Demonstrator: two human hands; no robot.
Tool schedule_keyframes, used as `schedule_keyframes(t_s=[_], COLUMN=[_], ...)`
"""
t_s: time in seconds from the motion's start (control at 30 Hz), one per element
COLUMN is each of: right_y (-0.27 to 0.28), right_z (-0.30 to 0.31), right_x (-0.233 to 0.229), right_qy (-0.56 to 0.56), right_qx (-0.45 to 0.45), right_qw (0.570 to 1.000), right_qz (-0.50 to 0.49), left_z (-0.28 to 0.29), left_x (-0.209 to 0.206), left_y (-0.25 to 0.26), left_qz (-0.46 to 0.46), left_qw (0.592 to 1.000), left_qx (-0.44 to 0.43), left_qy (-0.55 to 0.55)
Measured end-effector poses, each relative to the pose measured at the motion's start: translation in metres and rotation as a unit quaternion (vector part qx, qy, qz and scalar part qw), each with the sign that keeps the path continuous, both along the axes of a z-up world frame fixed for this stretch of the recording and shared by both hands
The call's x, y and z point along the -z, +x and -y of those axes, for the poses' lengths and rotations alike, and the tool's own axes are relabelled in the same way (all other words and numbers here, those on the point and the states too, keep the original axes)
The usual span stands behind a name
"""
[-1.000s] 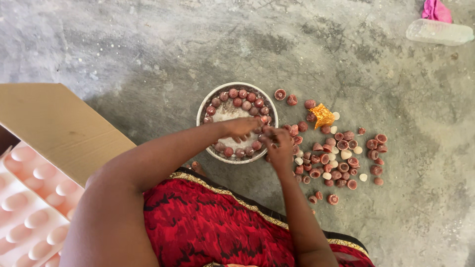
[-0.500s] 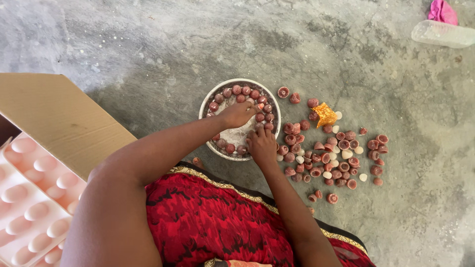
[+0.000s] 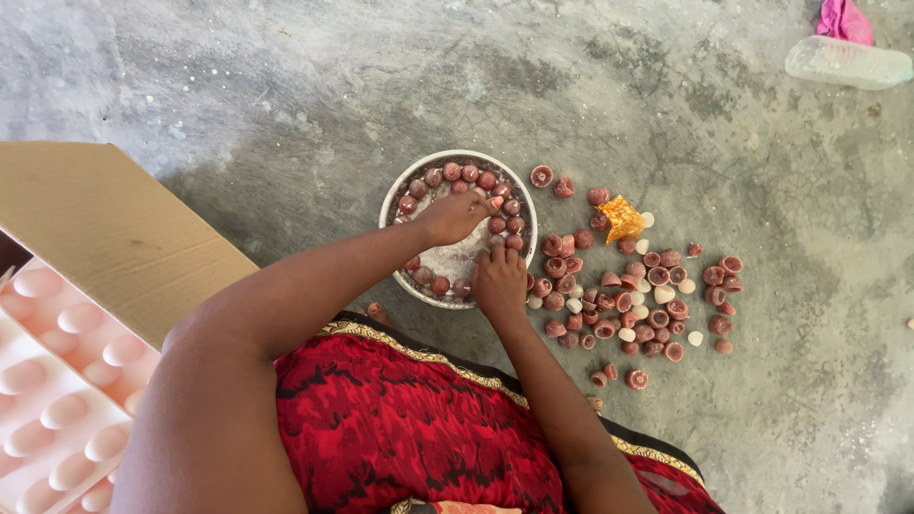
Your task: The person sits on the floor and assembles small round candies by placing a white center into a brown shell. They pick up the components from a pile on the floor and arrange the finished candies in a circular pattern on a metal plate.
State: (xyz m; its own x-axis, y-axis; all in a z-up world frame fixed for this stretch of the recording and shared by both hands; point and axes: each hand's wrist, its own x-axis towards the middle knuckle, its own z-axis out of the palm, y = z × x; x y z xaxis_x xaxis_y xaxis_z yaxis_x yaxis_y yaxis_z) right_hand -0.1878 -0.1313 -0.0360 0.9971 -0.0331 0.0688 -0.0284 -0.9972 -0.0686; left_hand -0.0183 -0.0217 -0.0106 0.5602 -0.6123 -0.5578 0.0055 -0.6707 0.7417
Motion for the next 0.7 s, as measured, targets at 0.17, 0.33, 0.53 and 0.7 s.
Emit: schedule_keyframes(t_s=[0.17,0.33,0.53,0.7], right_y=[0.0,-0.001,-0.013,-0.053], right_z=[0.004,0.008,0.082,0.19], right_x=[-0.001,-0.015,-0.022,-0.021], right_qy=[-0.007,0.037,0.12,0.17], right_qx=[0.013,0.012,0.089,0.29], right_qw=[1.0,0.999,0.986,0.942], right_qz=[0.012,-0.002,0.067,0.002], left_z=[0.0,-0.002,-0.004,-0.005], left_x=[0.005,0.008,-0.005,-0.009], left_y=[0.002,0.002,0.001,0.0], left_qz=[0.018,0.019,0.022,0.012], left_qw=[1.0,0.998,0.999,0.999], left_qx=[-0.001,0.008,0.012,0.016], left_qy=[-0.026,-0.061,-0.03,-0.028])
